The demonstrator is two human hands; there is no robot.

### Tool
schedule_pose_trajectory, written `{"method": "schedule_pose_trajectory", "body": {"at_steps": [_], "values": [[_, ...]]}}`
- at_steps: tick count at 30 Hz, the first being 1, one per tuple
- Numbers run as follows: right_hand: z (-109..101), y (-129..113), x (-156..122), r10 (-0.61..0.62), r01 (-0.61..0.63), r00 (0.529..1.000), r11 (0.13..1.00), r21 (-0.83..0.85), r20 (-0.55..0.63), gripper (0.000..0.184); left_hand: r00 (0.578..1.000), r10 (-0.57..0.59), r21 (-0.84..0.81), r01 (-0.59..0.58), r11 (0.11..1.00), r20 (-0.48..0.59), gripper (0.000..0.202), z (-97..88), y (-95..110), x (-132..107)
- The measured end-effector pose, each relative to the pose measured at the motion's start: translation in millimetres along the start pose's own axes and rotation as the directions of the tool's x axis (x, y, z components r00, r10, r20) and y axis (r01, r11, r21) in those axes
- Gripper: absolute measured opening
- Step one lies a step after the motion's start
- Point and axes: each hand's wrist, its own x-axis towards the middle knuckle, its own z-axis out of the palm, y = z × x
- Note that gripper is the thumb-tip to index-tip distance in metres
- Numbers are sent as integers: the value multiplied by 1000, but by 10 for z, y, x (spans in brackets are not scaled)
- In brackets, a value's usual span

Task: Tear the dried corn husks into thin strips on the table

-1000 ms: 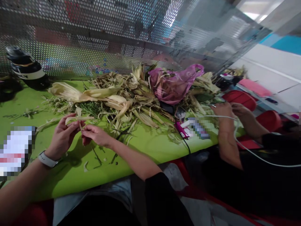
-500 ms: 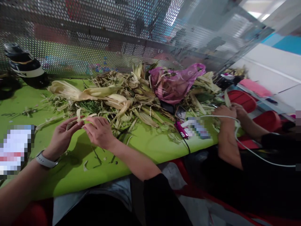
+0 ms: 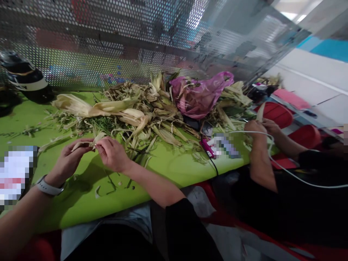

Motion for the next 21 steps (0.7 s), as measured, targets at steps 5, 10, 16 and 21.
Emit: {"method": "schedule_pose_trajectory", "body": {"at_steps": [5,10,16,21], "values": [[-36,-42,21,68,-59,997,981,187,-39,18,1000,10,-55,-9,998,29,30,43,5,-18],[-50,-73,22,281,-285,958,903,322,58,21,999,28,-51,-26,998,28,34,54,17,-7],[-41,-59,23,343,-344,937,867,361,70,25,998,30,-38,-28,999,60,37,53,0,10],[-29,-44,28,360,-371,927,838,399,105,32,999,-5,-132,-1,991,-44,33,99,34,-9]]}}
